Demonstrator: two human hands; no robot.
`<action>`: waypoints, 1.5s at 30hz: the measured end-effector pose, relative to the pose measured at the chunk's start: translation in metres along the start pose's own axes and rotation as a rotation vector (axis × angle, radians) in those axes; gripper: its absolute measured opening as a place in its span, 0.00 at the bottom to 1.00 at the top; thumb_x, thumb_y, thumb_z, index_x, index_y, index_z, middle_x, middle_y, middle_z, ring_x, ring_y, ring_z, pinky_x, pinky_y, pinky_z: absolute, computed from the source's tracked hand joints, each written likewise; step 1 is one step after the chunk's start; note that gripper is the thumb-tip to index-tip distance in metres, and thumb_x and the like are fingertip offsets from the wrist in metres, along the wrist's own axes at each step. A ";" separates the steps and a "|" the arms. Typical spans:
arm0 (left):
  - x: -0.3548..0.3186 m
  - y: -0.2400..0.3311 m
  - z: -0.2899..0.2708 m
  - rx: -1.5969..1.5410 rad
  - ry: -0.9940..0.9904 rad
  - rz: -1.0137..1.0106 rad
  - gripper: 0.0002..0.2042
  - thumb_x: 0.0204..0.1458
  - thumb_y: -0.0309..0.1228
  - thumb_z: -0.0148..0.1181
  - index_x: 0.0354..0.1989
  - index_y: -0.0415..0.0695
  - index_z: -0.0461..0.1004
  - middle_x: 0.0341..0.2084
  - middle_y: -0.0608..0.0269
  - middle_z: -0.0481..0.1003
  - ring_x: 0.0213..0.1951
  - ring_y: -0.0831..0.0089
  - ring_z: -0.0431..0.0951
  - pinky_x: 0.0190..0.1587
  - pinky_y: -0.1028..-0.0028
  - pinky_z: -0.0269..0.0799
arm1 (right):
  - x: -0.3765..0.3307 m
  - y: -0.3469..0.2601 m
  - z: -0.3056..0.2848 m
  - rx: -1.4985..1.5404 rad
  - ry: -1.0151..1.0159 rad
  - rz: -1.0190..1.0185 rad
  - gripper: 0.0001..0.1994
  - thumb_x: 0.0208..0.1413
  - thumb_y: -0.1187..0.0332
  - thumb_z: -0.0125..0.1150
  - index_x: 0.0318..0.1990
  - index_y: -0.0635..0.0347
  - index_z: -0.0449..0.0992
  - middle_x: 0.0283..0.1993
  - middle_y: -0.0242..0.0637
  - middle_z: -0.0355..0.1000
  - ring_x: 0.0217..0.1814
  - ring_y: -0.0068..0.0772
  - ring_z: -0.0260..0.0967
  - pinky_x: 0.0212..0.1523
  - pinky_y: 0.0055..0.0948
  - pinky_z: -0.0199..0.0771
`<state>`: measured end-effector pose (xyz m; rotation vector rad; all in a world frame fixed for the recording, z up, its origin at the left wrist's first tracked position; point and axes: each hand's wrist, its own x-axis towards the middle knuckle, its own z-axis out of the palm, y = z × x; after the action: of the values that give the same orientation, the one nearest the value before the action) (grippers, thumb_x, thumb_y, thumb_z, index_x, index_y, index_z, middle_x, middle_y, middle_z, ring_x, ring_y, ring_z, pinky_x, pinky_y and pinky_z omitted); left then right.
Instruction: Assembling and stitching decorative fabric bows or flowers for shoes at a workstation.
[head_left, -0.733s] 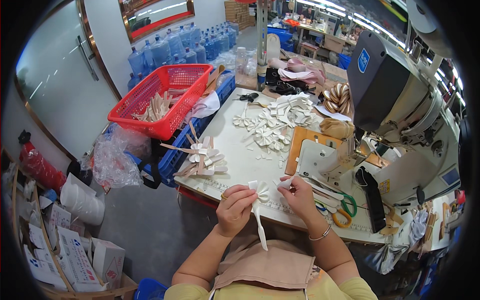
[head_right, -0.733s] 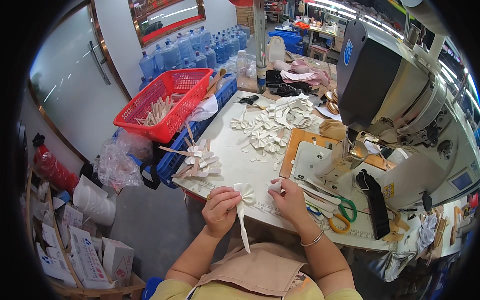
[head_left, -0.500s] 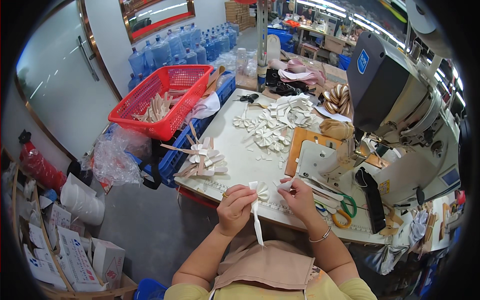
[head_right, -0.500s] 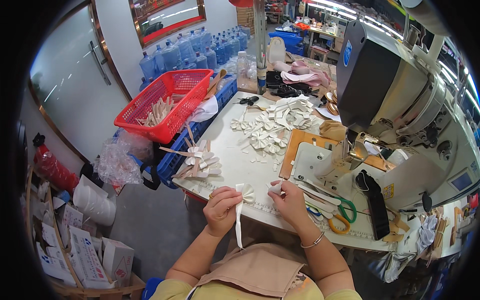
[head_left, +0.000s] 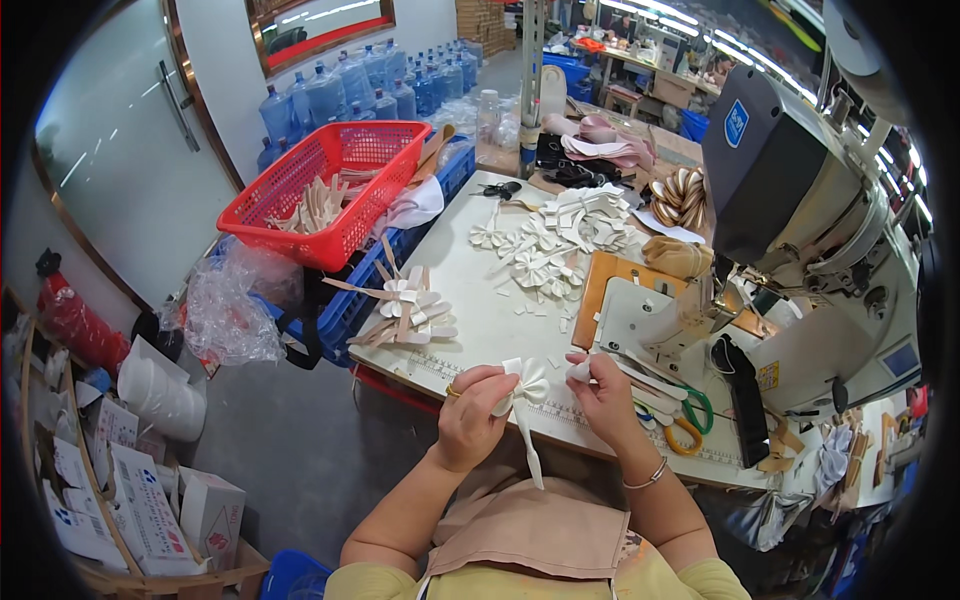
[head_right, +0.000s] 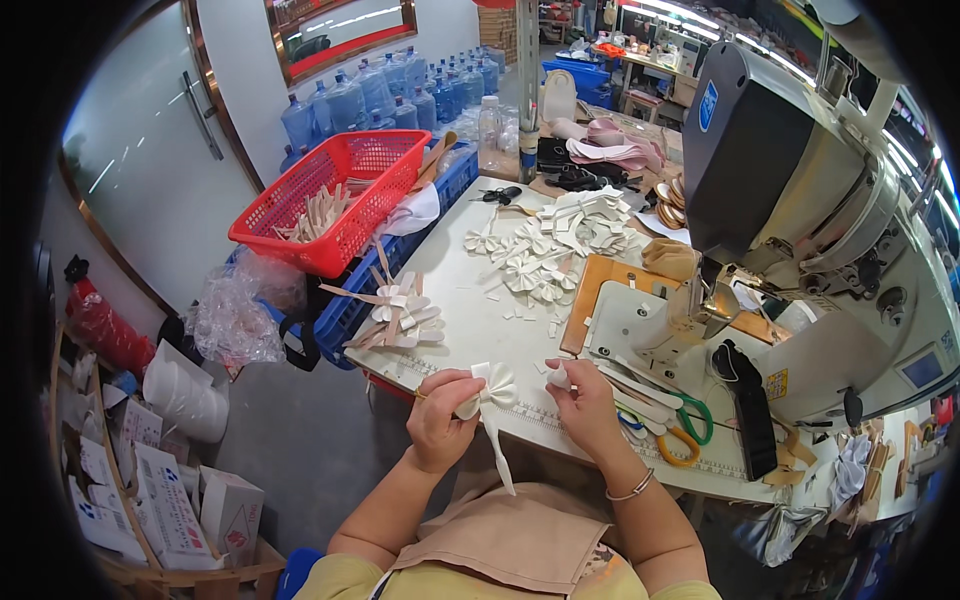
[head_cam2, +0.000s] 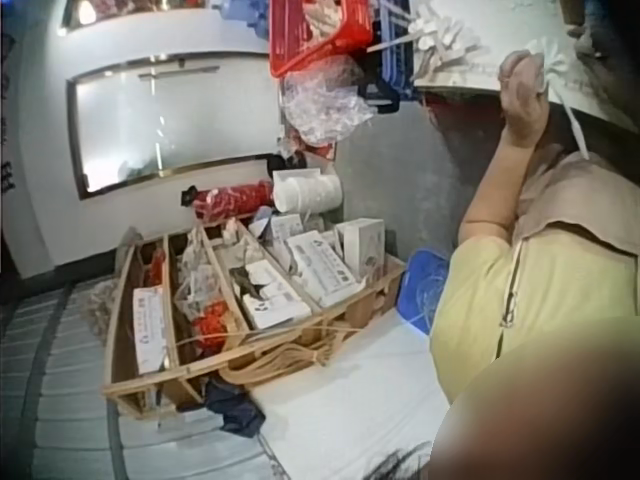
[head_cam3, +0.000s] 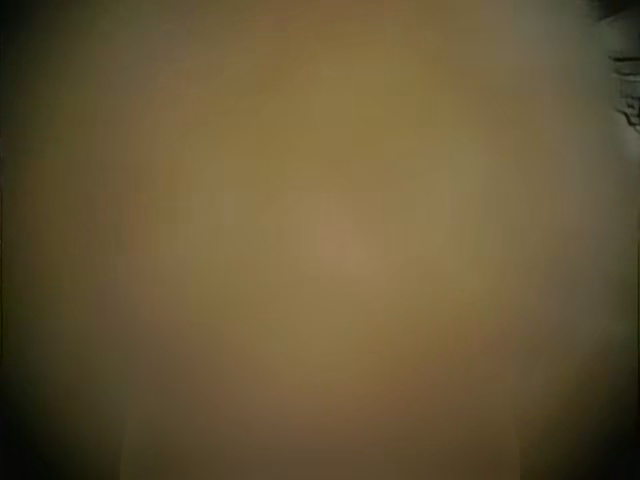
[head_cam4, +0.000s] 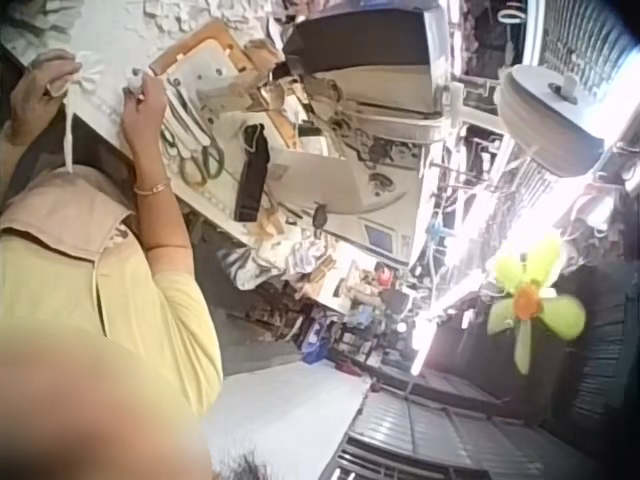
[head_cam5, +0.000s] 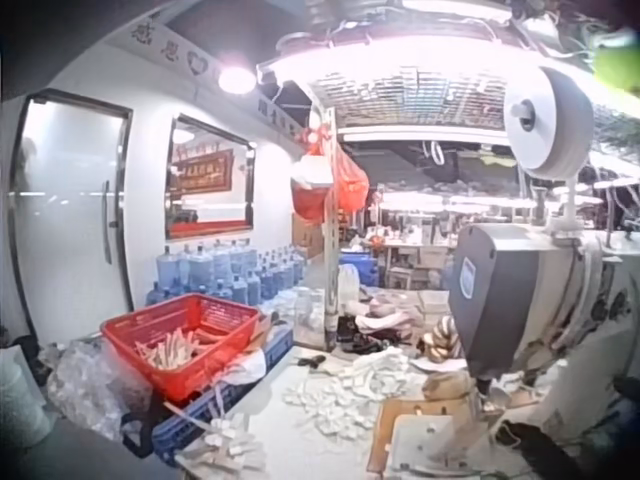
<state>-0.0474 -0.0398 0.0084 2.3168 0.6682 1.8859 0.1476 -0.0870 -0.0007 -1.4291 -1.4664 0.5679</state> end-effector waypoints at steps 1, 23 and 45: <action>-0.001 0.000 0.000 0.001 0.000 -0.001 0.20 0.30 0.15 0.66 0.36 0.43 0.70 0.30 0.63 0.74 0.33 0.63 0.75 0.35 0.72 0.71 | 0.000 0.000 0.000 0.000 -0.001 0.000 0.14 0.46 0.80 0.57 0.43 0.61 0.72 0.36 0.39 0.66 0.34 0.29 0.68 0.31 0.22 0.73; -0.010 -0.010 0.001 -0.820 0.067 -1.257 0.10 0.48 0.20 0.56 0.40 0.34 0.71 0.30 0.59 0.74 0.30 0.77 0.75 0.37 0.81 0.73 | -0.004 -0.018 -0.016 -0.043 0.057 -0.085 0.15 0.41 0.81 0.61 0.40 0.62 0.73 0.34 0.37 0.68 0.32 0.30 0.66 0.31 0.23 0.67; -0.008 0.007 0.001 -1.054 0.077 -1.257 0.12 0.49 0.19 0.55 0.43 0.36 0.70 0.33 0.59 0.74 0.33 0.77 0.75 0.39 0.79 0.74 | 0.010 -0.055 -0.027 -0.594 0.109 -0.513 0.17 0.38 0.84 0.55 0.40 0.62 0.73 0.35 0.41 0.65 0.35 0.39 0.66 0.34 0.30 0.70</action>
<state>-0.0460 -0.0490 0.0032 0.7806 0.6286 1.1615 0.1464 -0.0966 0.0605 -1.3978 -1.9110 -0.2872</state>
